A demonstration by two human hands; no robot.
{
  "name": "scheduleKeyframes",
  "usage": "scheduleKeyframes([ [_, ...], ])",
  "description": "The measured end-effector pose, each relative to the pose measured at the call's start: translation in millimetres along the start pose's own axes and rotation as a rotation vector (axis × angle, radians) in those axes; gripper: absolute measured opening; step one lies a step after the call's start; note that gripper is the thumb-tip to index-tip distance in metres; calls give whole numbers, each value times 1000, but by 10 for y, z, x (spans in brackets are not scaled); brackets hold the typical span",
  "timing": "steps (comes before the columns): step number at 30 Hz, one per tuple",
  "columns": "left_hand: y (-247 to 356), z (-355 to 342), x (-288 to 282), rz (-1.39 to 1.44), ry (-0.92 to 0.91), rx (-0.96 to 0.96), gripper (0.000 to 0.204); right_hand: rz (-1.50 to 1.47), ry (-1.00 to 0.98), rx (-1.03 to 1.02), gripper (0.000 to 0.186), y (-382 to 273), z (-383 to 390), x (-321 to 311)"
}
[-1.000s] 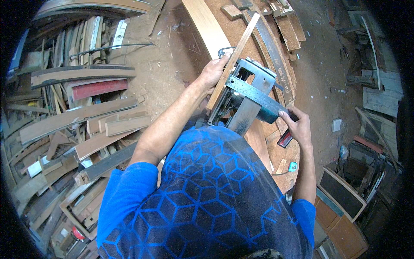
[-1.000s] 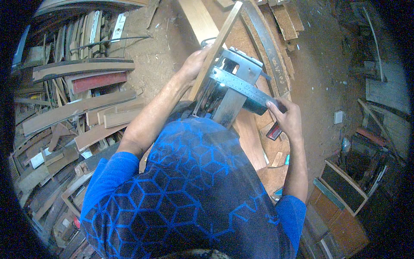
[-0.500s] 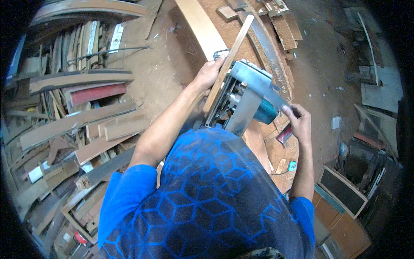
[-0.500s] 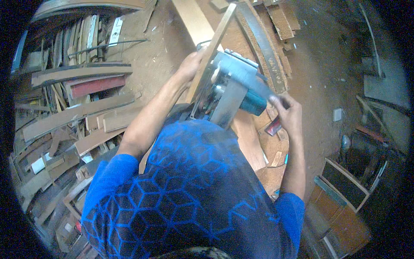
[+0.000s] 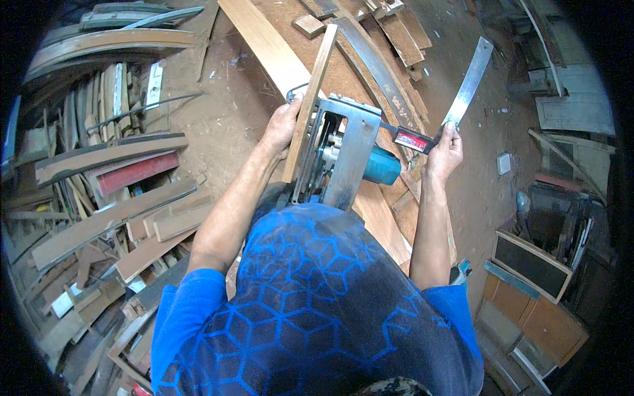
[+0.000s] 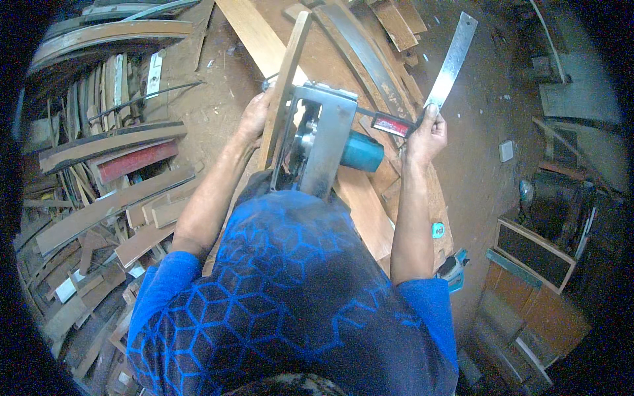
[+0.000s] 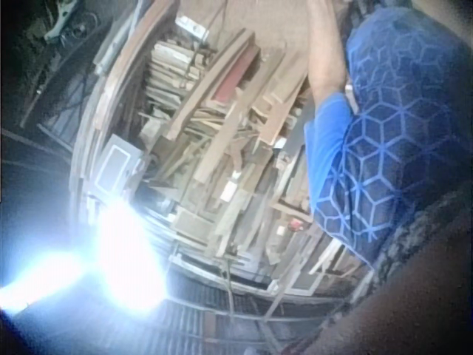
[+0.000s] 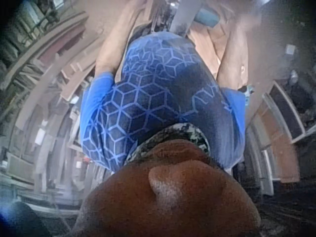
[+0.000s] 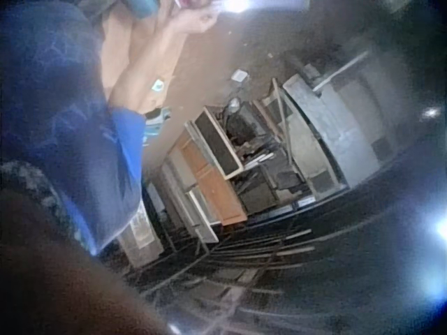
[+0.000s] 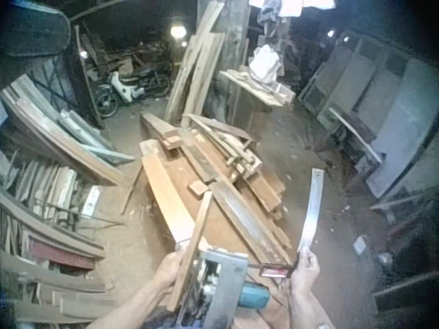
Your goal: The person uses a circular saw to cut a long wooden plank into smaller pieces. They measure the wood with a metal ruler, mark the cut lines, and then perform the cuts. The person handles the wood pieces, moving them aside after cutting.
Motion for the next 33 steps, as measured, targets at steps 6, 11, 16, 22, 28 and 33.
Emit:
scheduleKeyframes([
  [6, 13, 28, -15, -65, 33, -25, 48, 86, -11, -17, 24, -10, -124, -260],
  [11, -23, -29, -4, -89, 6, 0, 47, 95, -13, -25, 25, -105, -93, -174],
  [16, -42, -48, -5, -21, 16, 7, 47, 69, -57, 2, 25, 27, -86, -111],
  [22, -92, -112, -74, -91, 44, 4, 49, 366, -389, -83, 22, -511, 86, -7],
  [28, -160, -173, -49, -20, -8, 4, 51, 745, -858, -102, 29, -466, 526, 248],
  [33, -112, -138, -16, -17, -5, 6, 52, 892, -992, -118, 36, -410, 626, 338],
])
Point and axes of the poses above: each hand's wrist, its own z-axis away from the middle knuckle, its own x-axis out of the palm, y = z × x, the point moved 10 cm from there along -z, towards the middle knuckle, and after that the axes turned 2 degrees about -z, right-handed, at the moved point
